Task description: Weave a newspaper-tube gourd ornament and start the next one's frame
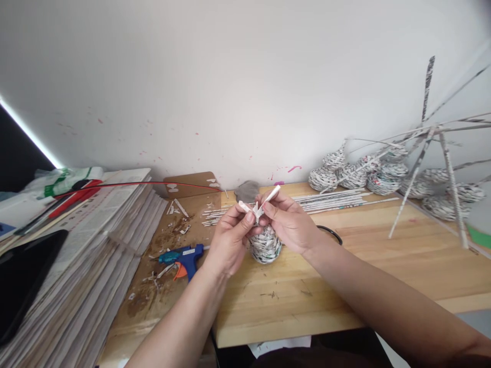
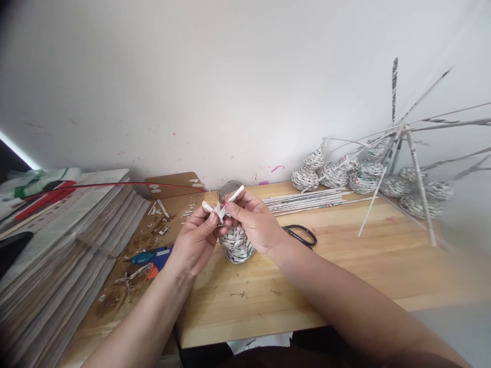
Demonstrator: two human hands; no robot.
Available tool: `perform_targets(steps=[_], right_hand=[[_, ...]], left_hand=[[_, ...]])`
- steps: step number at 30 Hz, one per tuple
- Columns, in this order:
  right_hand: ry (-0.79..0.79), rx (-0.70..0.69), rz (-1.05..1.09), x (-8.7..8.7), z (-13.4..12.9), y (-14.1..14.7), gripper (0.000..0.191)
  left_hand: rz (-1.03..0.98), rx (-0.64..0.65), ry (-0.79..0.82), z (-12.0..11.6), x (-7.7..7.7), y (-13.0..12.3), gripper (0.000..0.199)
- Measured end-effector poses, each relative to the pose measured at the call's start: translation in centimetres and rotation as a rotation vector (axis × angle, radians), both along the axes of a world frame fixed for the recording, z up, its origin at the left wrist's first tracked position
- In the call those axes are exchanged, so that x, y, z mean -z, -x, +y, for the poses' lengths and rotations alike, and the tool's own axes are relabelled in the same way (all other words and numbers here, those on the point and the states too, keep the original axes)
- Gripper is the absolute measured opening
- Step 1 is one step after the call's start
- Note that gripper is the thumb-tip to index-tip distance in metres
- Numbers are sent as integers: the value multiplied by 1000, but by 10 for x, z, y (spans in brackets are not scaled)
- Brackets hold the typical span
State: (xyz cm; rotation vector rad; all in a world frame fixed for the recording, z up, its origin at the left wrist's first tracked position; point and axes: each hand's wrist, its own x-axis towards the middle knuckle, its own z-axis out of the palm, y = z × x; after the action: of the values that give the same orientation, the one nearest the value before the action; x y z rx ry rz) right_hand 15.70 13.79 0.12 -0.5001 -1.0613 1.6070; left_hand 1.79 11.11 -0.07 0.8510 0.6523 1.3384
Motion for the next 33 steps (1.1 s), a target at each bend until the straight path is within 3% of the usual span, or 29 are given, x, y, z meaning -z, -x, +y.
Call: perform_targets(steps=[4,8,20,28,33], right_hand=[[40,-62,1,1,1,-1,26],[33,-148,-10,1,2,-4,25],[29,-162,37,6,11,-5,21],[-107,-31,-70,6,7,-2,19],[-211,145,-155,-1,-1,1,18]], left_hand=[[61,150,-21,2,1,6,24],[90,203,-32,2,1,8,23],[73,107,-122,5,6,6,22],[41,-13,-141,5,9,2,20],[2,-36,-99,7,9,2,22]])
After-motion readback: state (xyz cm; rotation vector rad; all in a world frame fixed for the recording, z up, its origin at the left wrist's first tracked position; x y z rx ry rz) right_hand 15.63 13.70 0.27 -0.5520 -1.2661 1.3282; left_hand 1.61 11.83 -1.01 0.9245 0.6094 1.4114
